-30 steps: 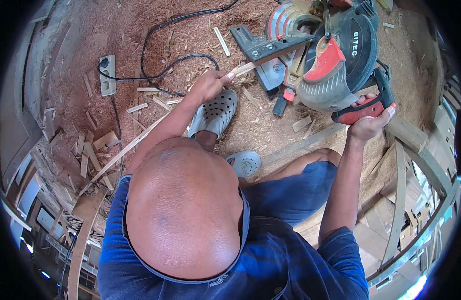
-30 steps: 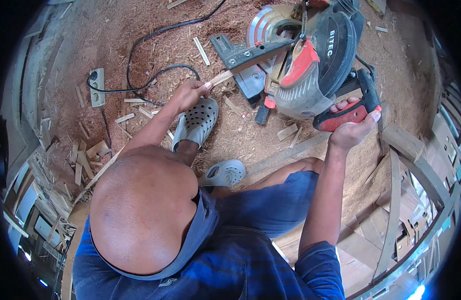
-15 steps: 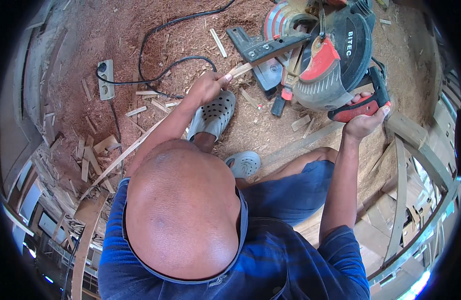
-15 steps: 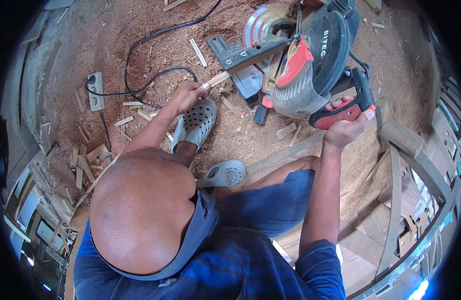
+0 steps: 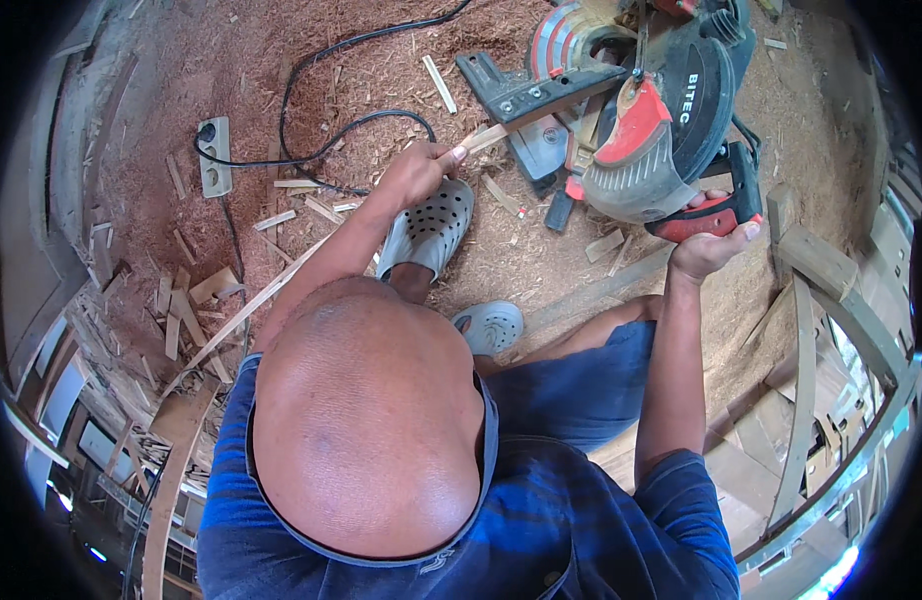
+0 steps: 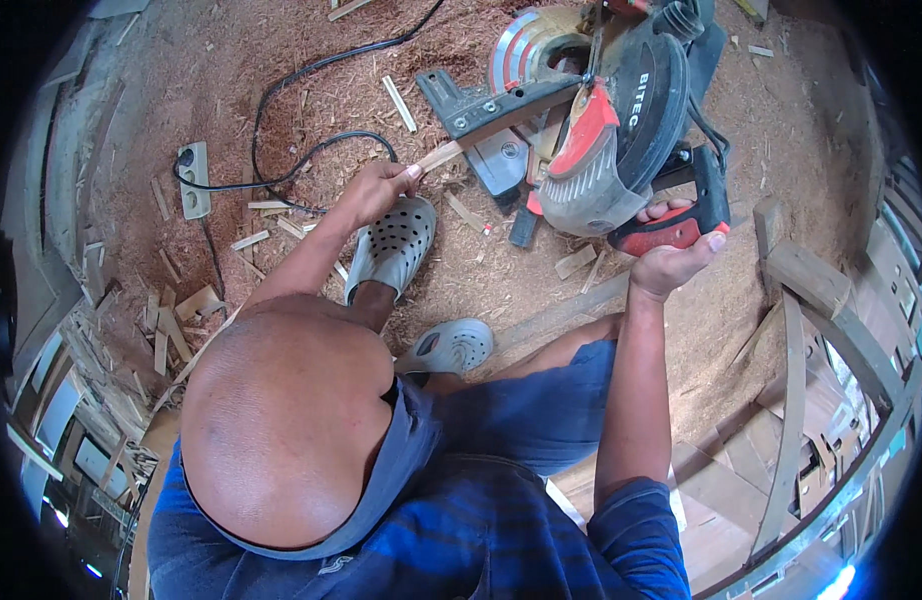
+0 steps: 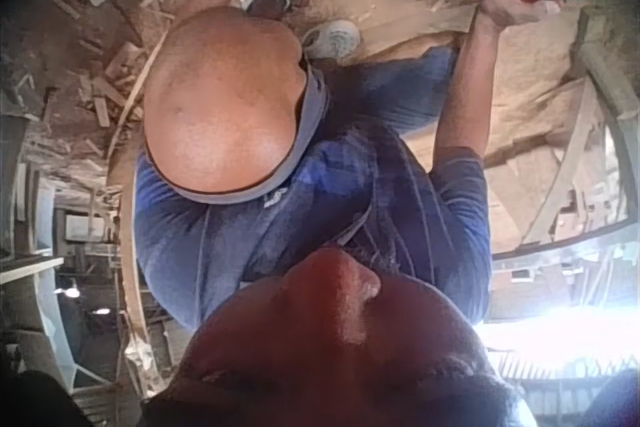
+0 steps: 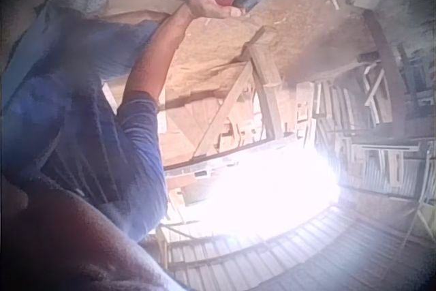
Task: The person measures and marks wooden trim pieces against a door panel with a pencil, cuts them with a miter saw, and fits the cut pieces onto the door panel.
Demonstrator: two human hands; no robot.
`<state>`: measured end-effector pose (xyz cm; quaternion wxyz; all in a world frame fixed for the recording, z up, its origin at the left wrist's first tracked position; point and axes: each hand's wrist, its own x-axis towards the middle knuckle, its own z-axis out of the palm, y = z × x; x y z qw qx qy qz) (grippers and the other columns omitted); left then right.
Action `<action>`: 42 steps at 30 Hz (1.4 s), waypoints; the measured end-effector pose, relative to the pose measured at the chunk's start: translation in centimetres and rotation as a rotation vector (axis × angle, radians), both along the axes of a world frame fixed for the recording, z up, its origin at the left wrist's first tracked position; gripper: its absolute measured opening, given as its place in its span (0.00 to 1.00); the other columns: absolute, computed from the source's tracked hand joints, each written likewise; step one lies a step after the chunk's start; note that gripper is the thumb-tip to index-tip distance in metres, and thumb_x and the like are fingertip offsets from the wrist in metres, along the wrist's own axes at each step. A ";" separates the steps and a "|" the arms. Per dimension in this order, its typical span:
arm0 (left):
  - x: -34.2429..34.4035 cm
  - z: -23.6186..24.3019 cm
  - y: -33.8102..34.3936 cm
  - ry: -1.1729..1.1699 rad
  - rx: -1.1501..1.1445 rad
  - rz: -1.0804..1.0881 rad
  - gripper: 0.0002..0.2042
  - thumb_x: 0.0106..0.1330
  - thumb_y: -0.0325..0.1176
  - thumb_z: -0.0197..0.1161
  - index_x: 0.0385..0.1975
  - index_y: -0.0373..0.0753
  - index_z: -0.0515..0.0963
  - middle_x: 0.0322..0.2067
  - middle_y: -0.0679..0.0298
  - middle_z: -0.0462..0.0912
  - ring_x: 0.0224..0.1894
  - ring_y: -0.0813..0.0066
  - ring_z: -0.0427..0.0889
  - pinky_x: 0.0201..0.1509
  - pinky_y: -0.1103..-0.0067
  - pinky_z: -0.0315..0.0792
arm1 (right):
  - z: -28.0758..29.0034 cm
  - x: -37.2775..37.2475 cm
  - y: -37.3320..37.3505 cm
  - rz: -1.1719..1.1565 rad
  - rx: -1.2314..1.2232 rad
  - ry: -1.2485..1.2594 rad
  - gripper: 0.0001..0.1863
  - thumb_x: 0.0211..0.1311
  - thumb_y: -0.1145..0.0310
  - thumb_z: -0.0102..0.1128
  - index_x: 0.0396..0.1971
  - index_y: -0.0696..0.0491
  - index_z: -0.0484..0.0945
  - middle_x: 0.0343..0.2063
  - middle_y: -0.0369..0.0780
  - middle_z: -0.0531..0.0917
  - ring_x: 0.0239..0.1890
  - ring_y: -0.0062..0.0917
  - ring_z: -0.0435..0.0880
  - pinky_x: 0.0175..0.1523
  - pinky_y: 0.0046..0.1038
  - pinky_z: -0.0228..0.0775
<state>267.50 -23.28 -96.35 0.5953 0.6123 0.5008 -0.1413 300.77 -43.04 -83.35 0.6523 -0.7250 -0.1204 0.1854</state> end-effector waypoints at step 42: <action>-3.4 1.7 2.3 -0.113 -0.303 -0.012 0.29 0.81 0.60 0.53 0.39 0.36 0.85 0.24 0.68 0.78 0.25 0.79 0.77 0.30 0.76 0.72 | 16.5 15.4 16.6 0.255 -0.488 -0.246 0.33 0.74 0.43 0.64 0.63 0.58 0.79 0.45 0.44 0.89 0.40 0.27 0.92 0.43 0.28 0.84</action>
